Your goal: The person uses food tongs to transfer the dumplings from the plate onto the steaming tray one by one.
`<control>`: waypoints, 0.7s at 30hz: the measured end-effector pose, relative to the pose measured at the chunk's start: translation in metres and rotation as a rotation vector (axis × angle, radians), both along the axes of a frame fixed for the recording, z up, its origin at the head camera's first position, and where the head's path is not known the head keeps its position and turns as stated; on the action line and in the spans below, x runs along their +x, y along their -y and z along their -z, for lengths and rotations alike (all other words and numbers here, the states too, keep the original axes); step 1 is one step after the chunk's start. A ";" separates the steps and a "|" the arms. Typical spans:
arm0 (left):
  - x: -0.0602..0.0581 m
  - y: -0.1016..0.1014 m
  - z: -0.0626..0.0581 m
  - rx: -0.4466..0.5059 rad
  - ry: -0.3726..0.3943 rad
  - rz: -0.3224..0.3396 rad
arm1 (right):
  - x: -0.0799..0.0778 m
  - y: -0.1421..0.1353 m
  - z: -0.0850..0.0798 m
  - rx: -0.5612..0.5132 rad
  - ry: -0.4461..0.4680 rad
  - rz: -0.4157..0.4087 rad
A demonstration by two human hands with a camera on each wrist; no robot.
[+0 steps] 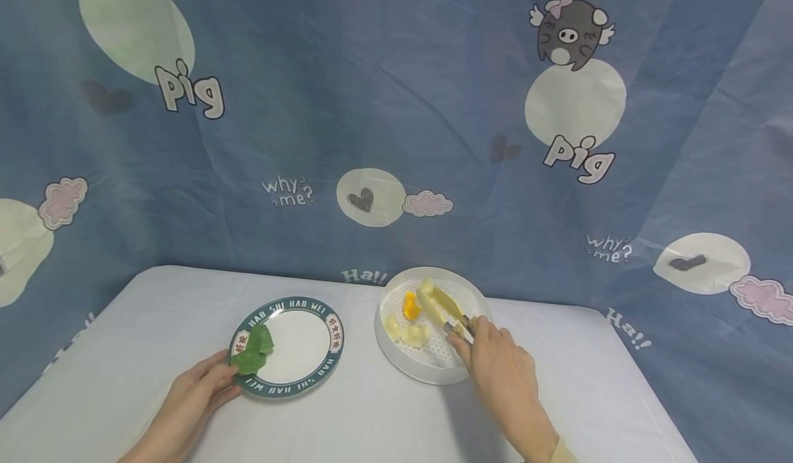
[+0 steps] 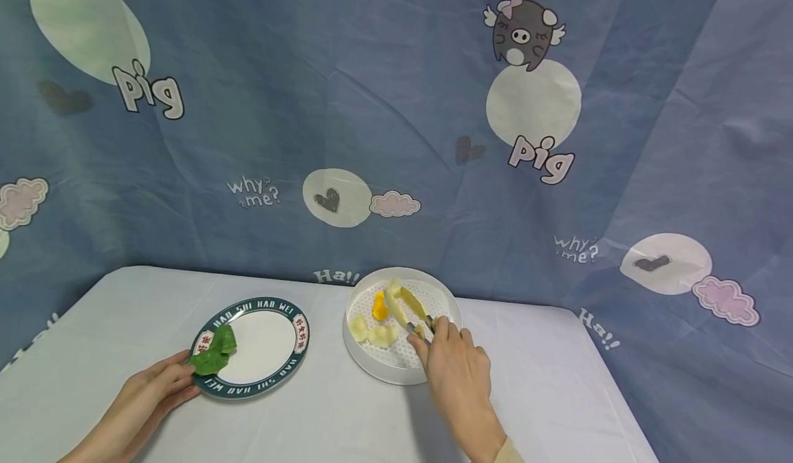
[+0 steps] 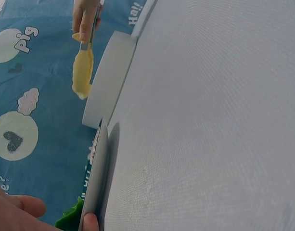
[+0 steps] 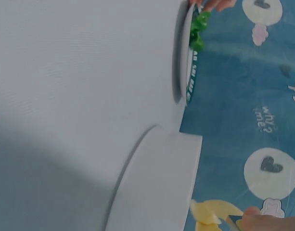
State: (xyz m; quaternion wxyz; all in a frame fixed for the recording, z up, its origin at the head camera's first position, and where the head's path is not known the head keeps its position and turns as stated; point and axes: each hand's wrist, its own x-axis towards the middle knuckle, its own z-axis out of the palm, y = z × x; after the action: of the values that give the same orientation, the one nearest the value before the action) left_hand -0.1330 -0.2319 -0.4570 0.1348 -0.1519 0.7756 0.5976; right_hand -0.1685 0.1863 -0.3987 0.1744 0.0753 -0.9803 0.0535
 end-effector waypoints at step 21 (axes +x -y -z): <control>-0.001 0.001 0.003 0.008 0.009 -0.002 | 0.003 0.028 -0.002 0.008 0.007 -0.049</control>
State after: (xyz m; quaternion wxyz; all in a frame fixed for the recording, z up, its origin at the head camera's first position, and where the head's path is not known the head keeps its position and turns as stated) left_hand -0.1335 -0.2331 -0.4600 0.1381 -0.1548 0.7726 0.6000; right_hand -0.1650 0.1580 -0.3969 0.1696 0.0999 -0.9789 0.0543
